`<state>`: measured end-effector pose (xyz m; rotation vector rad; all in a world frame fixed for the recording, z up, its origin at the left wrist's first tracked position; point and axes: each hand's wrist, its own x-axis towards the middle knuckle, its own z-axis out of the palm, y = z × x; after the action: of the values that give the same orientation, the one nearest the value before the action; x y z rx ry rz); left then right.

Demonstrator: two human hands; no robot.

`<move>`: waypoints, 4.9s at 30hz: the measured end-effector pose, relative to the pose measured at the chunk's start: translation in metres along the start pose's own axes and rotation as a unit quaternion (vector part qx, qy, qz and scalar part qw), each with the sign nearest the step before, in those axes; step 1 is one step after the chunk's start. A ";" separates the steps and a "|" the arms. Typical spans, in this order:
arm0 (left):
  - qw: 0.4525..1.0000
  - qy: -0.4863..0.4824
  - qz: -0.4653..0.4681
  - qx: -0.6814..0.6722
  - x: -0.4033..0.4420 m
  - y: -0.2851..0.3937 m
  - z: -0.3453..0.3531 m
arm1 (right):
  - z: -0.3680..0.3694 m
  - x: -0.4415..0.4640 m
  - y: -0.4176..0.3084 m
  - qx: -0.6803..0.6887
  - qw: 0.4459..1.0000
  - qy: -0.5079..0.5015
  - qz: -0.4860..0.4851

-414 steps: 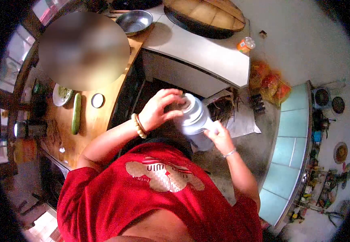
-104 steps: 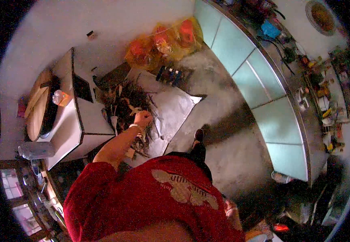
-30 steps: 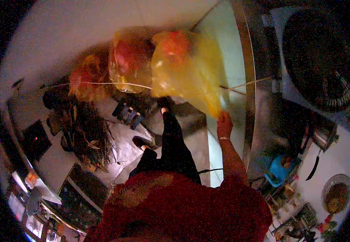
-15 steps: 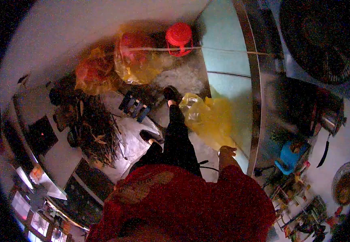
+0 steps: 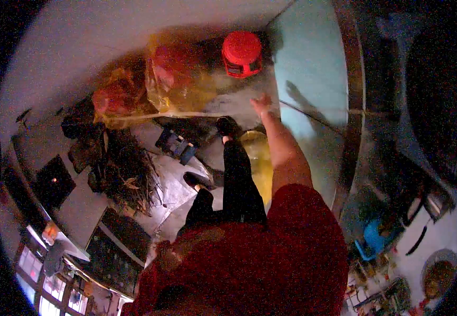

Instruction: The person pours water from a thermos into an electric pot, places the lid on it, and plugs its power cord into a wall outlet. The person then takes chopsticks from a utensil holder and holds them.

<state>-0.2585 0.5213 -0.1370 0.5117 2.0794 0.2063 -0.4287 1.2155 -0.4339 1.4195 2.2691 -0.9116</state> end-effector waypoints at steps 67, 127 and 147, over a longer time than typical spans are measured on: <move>0.666 0.039 -0.324 -0.671 0.032 -0.016 -0.064 | 0.018 -0.087 0.016 0.142 0.987 -0.072 -0.022; 0.784 0.280 0.528 0.165 0.253 0.708 -0.199 | 0.022 -0.864 0.264 0.271 0.911 0.247 0.187; 0.940 -0.162 0.299 -0.005 0.078 0.791 0.051 | 0.141 -0.924 0.223 0.459 0.776 0.313 0.299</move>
<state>-0.0328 1.2624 0.0463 1.0904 1.5557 0.4520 0.1838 0.5565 -0.0969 3.0100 1.4016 -1.5537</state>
